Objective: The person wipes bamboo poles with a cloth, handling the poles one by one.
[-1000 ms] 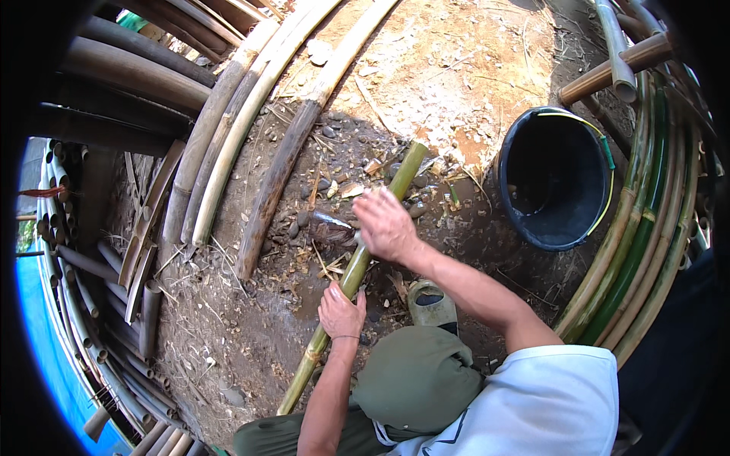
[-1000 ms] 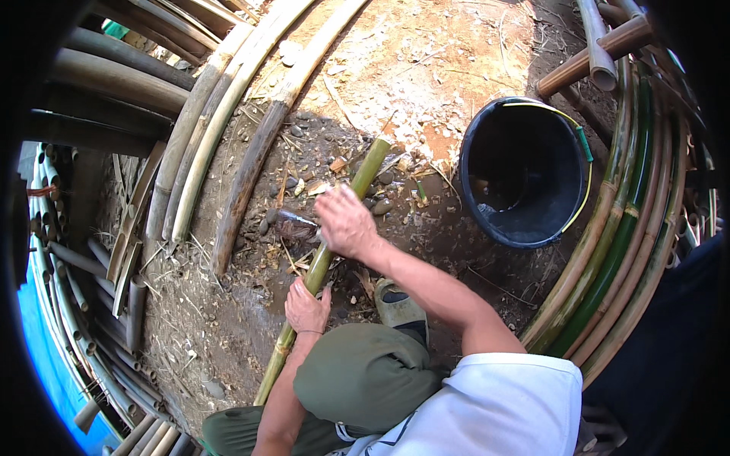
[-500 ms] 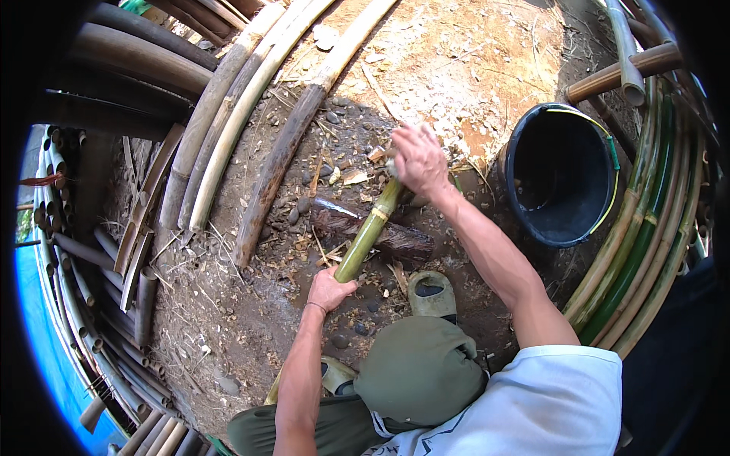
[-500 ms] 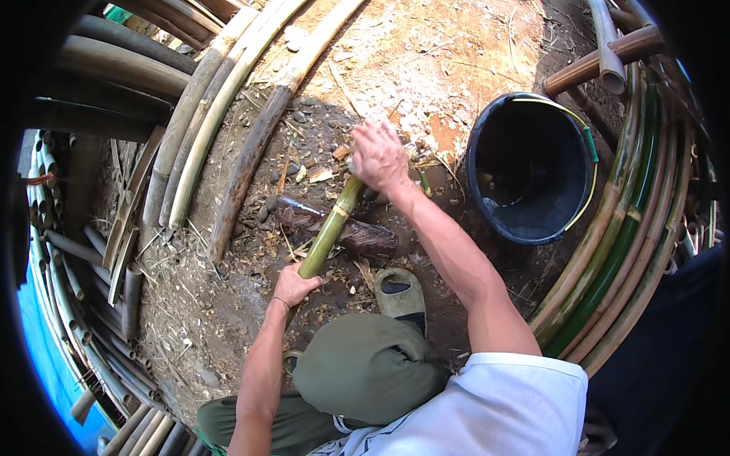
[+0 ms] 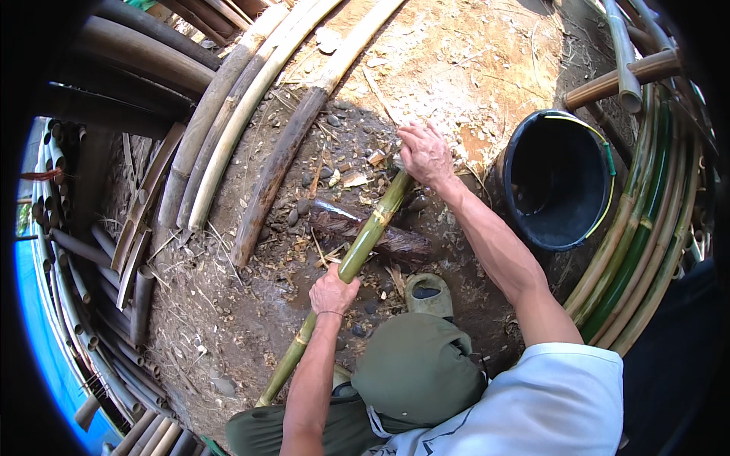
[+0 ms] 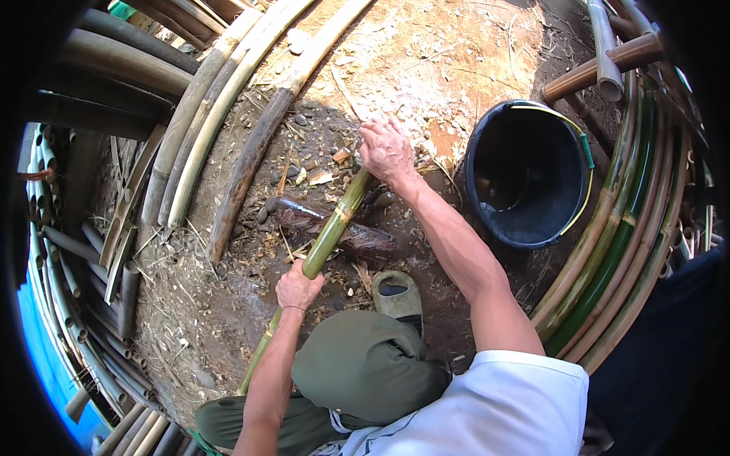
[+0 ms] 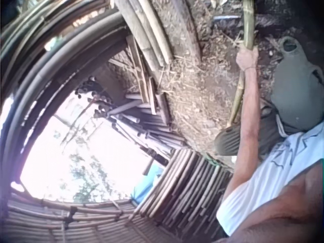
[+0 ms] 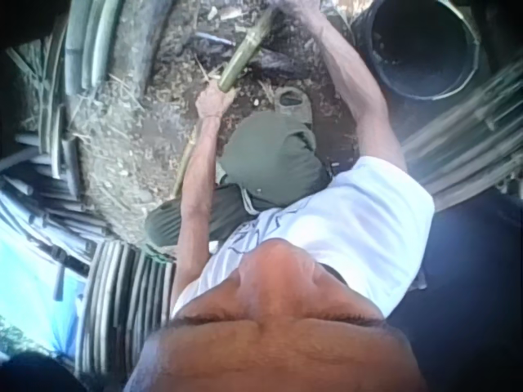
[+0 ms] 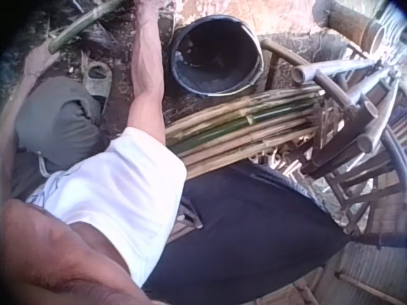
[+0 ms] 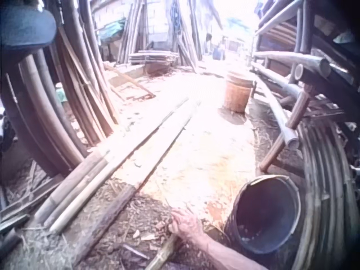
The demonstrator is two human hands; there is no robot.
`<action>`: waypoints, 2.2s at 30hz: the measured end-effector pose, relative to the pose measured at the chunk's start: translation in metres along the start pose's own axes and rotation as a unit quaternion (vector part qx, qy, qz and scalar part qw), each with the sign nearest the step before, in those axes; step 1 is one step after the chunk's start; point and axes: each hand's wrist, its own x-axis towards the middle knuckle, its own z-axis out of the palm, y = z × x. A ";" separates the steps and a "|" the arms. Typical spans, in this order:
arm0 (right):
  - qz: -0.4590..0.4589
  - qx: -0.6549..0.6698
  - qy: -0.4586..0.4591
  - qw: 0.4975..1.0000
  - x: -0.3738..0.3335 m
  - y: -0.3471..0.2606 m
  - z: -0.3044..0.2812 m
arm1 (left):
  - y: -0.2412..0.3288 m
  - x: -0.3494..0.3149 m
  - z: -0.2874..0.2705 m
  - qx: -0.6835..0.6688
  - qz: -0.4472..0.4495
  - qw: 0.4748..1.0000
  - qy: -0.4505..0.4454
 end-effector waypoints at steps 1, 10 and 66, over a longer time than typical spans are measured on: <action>-0.022 -0.039 -0.019 0.999 -0.003 0.000 0.002 | 0.001 0.003 -0.006 -0.044 -0.004 0.998 -0.038; -0.098 0.015 -0.008 0.995 -0.035 -0.044 0.019 | -0.030 0.015 -0.008 -0.190 0.052 0.970 -0.143; 0.167 0.049 0.162 0.971 -0.167 -0.340 -0.363 | -0.089 -0.068 -0.401 0.074 0.235 0.969 0.031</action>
